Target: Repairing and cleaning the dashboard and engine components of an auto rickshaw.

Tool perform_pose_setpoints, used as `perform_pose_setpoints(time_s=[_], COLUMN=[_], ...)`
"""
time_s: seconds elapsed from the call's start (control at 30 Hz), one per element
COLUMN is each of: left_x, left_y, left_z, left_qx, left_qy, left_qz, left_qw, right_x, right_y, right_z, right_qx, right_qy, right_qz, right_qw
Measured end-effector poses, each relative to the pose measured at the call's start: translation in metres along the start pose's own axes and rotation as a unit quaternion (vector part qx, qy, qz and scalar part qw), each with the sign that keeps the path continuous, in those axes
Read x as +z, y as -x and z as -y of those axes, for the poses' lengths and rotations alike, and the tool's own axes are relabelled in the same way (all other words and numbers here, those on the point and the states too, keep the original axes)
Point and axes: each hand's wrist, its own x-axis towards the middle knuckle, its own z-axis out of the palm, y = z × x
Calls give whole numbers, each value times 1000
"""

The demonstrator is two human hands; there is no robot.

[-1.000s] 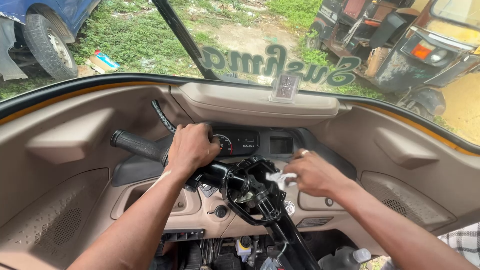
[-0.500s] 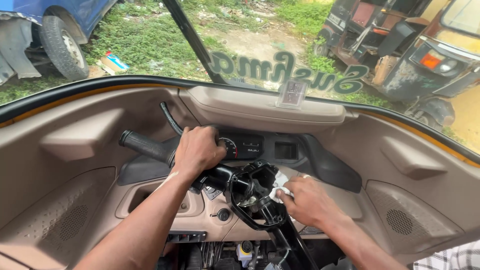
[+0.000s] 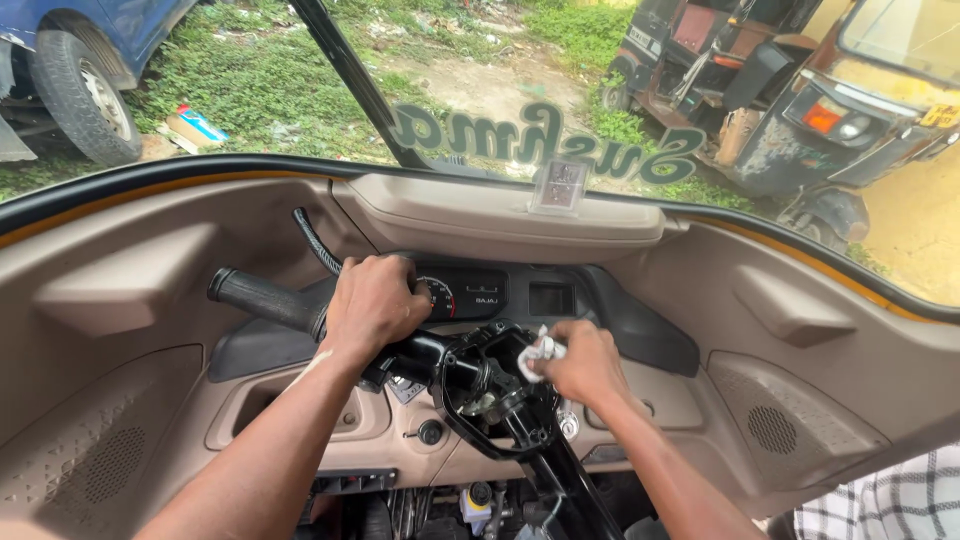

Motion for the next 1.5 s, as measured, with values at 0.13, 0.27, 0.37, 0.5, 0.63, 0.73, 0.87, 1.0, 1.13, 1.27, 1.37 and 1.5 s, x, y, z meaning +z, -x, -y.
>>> perform_pose_setpoints(time_s=[0.13, 0.27, 0.37, 0.5, 0.63, 0.73, 0.87, 1.0, 1.13, 1.27, 1.37, 1.5], left_x=[-1, 1, 0, 2, 4, 3, 5, 5, 6, 5, 5, 8], left_y=[0, 1, 1, 0, -1, -1, -2, -3, -2, -5, -4, -3], left_z=[1, 4, 4, 3, 3, 3, 7, 3, 3, 1, 3, 1], left_qx=[3, 13, 1, 0, 16, -4, 16, 6, 8, 21, -11, 20], left_qy=[-4, -4, -8, 0, -19, -7, 0, -2, -16, -14, -31, -43], left_qz=[-9, -22, 1, -12, -17, -2, -33, -10, -9, -22, 5, -26], left_qw=[1000, 1000, 1000, 1000, 1000, 1000, 999, 1000, 1000, 999, 999, 999], right_x=[-21, -4, 13, 0, -16, -10, -1, -51, -53, 24, 45, 34], right_y=[50, 82, 91, 113, 118, 107, 75, 65, 81, 97, 100, 100], right_z=[30, 15, -6, 45, 111, 98, 32, 52, 86, 62, 62, 83], right_qx=[-18, -236, -313, -323, -159, -187, -257, -248, -45, -108, -325, -230], right_qy=[8, 164, 120, 194, 253, 267, 265, 119, -60, -62, -109, -22], right_qz=[85, 53, 50, 124, 314, 322, 326, 230, 87, 90, 38, 125], right_qw=[996, 956, 941, 918, 901, 889, 870, 934, 993, 988, 939, 965])
